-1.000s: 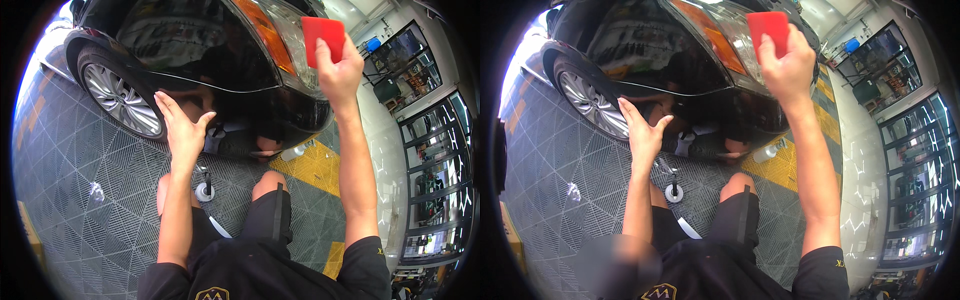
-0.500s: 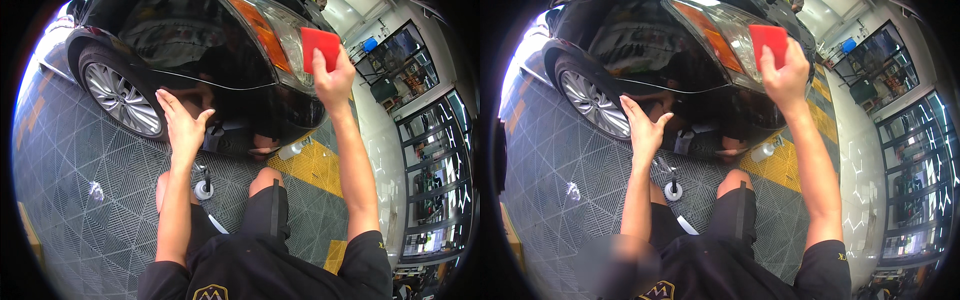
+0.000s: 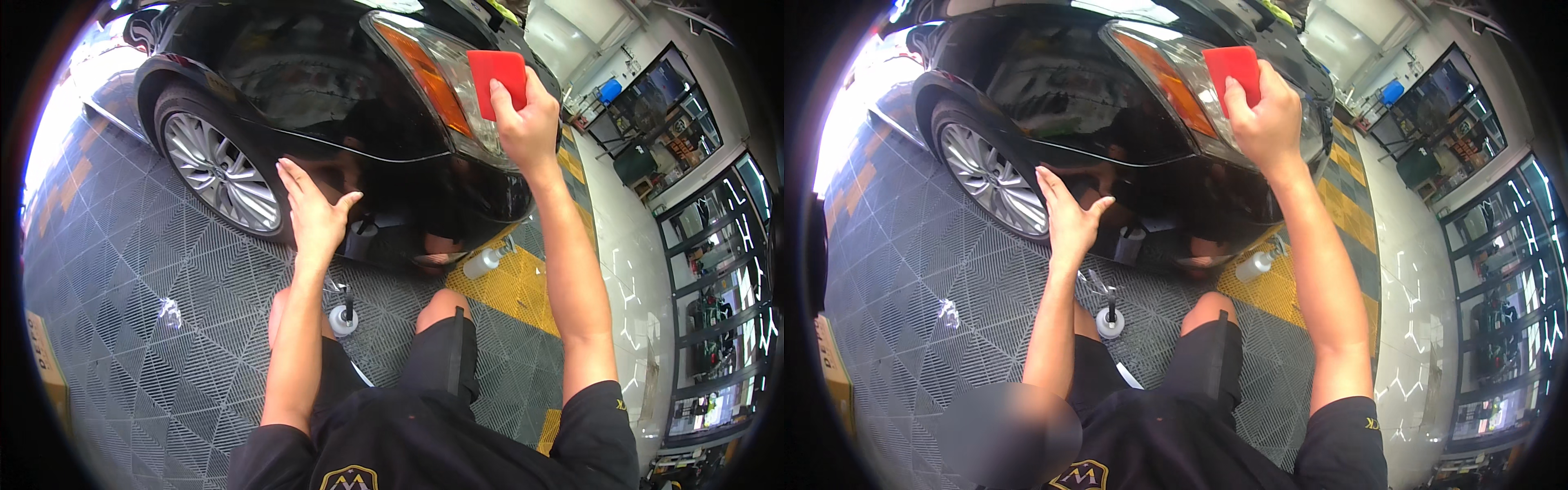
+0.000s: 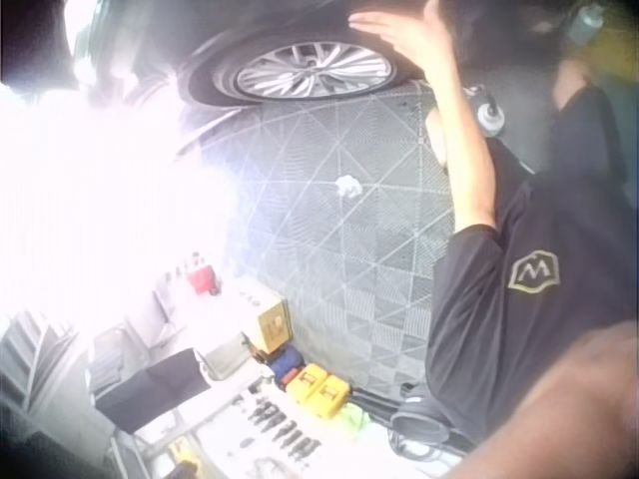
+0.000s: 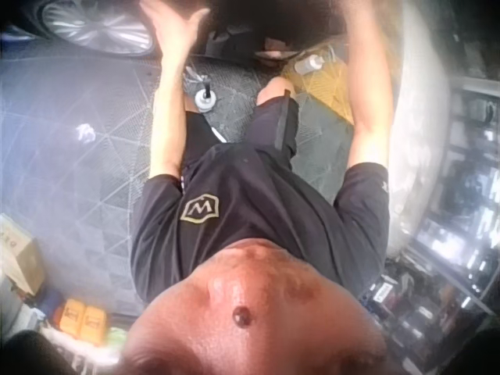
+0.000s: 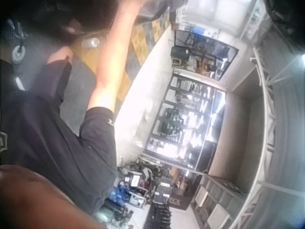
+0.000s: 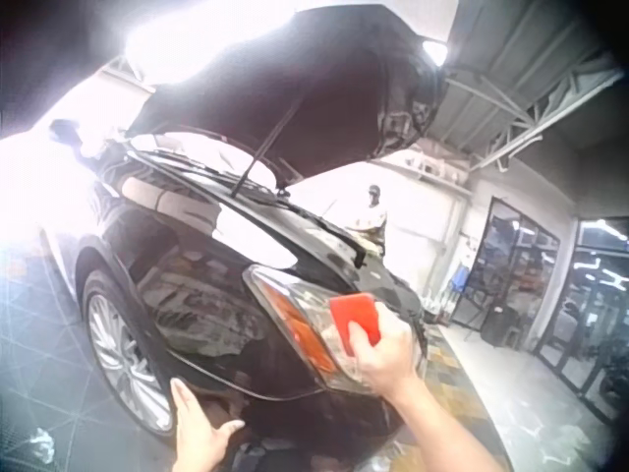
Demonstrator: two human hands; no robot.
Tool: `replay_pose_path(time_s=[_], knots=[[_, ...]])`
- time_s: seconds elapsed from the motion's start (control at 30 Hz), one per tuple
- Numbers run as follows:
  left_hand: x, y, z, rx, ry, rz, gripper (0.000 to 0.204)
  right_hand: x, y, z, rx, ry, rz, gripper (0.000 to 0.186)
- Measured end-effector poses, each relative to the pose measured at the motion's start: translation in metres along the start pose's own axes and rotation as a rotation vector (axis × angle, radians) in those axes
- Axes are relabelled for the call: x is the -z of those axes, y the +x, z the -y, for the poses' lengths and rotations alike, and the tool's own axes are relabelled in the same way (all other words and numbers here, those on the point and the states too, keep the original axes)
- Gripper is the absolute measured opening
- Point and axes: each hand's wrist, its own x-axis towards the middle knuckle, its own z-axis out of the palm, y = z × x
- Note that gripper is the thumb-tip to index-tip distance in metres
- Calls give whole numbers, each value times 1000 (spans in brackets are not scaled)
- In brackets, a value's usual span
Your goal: The person applies a clear protective film to the front bumper and headlight of a black car. They use a spray bottle, a red squeegee, and a yellow microfiber cloth to smooth the film and remove bubbles. The person retrieves a heat gun and uses it to warm the film while squeegeeing and wiping the surface.
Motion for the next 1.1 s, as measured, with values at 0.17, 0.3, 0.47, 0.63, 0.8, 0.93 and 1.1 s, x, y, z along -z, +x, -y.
replay_pose_path(time_s=[0.17, 0.3, 0.47, 0.63, 0.8, 0.93, 1.1], knots=[[5, -1, -5, 18, -15, 19, 132, -12, 14, 11, 219, -218, 144, 17], [5, 0, -1, 24, 34, 6, 132, -28, -35, 17, 368, -264, 222, 12], [10, -1, -2, 60, 51, 55, 132, -12, -24, 20, 158, -208, 107, 16], [2, -2, 3, -4, 58, 11, 132, -18, 2, 22, 266, -315, 93, 14], [3, -2, 4, 10, 94, 17, 132, -34, -16, 31, 310, -368, 190, 13], [5, -1, 8, -46, 76, -50, 129, -14, -10, 23, 88, -295, 277, 23], [5, -5, 10, -31, 32, -48, 127, -5, -7, 14, 112, -341, 145, 19]])
